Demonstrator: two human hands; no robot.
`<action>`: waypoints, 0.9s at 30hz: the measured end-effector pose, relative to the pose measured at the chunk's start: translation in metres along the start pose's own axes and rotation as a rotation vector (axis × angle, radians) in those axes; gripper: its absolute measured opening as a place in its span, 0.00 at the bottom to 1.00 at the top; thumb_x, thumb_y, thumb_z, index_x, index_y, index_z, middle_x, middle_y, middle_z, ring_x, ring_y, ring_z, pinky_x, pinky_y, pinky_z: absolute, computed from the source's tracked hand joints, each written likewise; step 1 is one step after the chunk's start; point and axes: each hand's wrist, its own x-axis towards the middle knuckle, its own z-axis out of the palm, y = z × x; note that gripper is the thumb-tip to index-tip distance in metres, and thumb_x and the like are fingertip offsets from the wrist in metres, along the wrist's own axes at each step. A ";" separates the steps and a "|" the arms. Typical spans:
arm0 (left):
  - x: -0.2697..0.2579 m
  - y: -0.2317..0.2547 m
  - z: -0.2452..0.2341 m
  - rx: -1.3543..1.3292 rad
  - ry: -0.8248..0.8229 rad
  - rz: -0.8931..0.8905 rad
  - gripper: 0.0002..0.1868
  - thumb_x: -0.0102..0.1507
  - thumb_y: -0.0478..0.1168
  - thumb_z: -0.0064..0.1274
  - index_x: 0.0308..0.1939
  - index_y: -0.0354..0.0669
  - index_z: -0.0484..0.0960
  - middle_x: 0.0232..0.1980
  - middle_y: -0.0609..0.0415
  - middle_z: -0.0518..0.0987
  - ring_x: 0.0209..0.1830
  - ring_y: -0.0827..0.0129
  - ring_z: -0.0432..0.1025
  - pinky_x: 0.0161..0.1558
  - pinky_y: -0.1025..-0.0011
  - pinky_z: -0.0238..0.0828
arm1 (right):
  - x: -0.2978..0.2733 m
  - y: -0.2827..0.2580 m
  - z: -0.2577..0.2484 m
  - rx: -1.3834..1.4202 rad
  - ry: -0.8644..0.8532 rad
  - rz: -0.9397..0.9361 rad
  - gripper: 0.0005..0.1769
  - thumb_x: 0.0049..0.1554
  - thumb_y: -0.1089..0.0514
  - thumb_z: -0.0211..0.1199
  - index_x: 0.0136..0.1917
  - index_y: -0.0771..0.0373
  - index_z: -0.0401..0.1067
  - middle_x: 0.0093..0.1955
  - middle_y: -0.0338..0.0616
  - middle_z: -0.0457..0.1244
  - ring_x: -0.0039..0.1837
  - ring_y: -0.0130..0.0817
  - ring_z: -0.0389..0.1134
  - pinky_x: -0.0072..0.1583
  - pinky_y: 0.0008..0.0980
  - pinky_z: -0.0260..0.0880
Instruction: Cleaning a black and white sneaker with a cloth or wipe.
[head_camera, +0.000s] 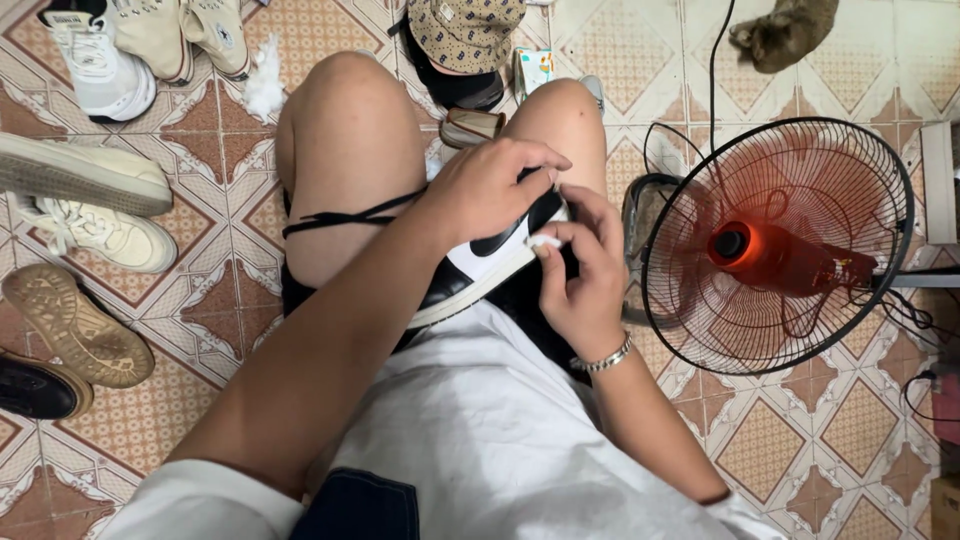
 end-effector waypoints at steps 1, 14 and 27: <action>-0.001 0.002 -0.001 -0.004 -0.001 -0.002 0.15 0.65 0.45 0.50 0.52 0.52 0.86 0.48 0.48 0.85 0.48 0.54 0.79 0.51 0.61 0.75 | -0.004 -0.006 0.001 -0.002 -0.003 0.003 0.06 0.58 0.68 0.63 0.49 0.62 0.74 0.69 0.56 0.62 0.70 0.50 0.67 0.71 0.41 0.68; -0.001 0.003 -0.005 -0.004 -0.044 -0.068 0.16 0.65 0.49 0.49 0.52 0.55 0.86 0.48 0.50 0.85 0.48 0.53 0.79 0.51 0.60 0.74 | -0.014 -0.030 0.011 0.060 -0.046 -0.070 0.06 0.57 0.66 0.67 0.47 0.58 0.75 0.70 0.59 0.55 0.80 0.63 0.54 0.80 0.52 0.54; -0.001 -0.004 0.002 -0.015 0.025 0.014 0.15 0.65 0.48 0.49 0.52 0.53 0.86 0.50 0.50 0.85 0.49 0.54 0.80 0.52 0.60 0.75 | -0.013 -0.023 0.008 -0.017 -0.072 -0.114 0.06 0.55 0.67 0.66 0.47 0.60 0.75 0.66 0.56 0.59 0.81 0.66 0.54 0.79 0.53 0.56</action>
